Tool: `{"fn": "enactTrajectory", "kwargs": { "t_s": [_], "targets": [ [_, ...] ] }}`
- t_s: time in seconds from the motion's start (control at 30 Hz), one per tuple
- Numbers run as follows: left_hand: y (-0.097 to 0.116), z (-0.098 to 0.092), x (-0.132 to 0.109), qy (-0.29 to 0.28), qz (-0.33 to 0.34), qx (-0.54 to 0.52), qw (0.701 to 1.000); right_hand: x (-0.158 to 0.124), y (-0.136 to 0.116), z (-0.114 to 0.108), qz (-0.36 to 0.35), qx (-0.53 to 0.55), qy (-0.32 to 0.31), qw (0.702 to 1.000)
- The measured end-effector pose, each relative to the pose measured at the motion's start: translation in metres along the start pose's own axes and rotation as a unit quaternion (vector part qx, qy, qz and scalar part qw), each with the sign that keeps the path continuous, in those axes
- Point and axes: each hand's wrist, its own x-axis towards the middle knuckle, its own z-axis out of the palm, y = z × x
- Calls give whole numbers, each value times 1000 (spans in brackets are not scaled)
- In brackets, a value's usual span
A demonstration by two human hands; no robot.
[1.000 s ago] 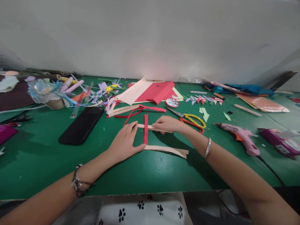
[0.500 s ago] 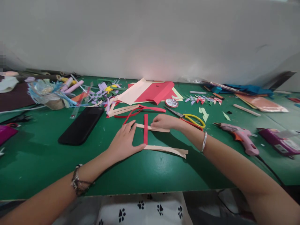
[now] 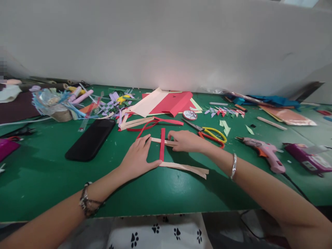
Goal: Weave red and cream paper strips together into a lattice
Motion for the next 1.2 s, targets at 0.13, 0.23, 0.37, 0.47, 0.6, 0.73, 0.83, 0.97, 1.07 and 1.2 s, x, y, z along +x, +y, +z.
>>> {"fn": "enactTrajectory", "kwargs": {
  "t_s": [0.13, 0.23, 0.37, 0.47, 0.6, 0.73, 0.83, 0.97, 1.07, 1.2],
  "targets": [
    [-1, 2, 0, 16, 12, -3, 1000, -7, 0, 13, -2, -32, 72, 997],
    [-1, 3, 0, 18, 17, 1, 1000, -5, 3, 18, -25, 50, 95, 994],
    [0, 1, 0, 6, 16, 17, 1000, 2, 8, 13, 2, 259, 21, 966],
    [1, -1, -1, 1, 19, 30, 999, 6, 13, 6, 27, 321, -40, 946],
    [1, -2, 0, -5, 24, 30, 999, 6, 21, 3, 6, 168, 26, 985],
    [0, 0, 0, 3, 25, 27, 999, -4, 27, 11, -59, 127, 100, 985],
    [-1, 1, -1, 18, 30, 26, 999, -10, 30, 16, -87, 160, 112, 977],
    [-1, 2, -1, 26, 35, 27, 999, -8, 31, 18, -34, 268, 92, 958],
    [-1, 2, -1, 15, 32, 32, 999, -5, 30, 17, 21, 326, 67, 943],
    [-2, 3, 0, 16, 36, 40, 998, -7, 30, 13, 44, 379, 25, 924]
  ]
}}
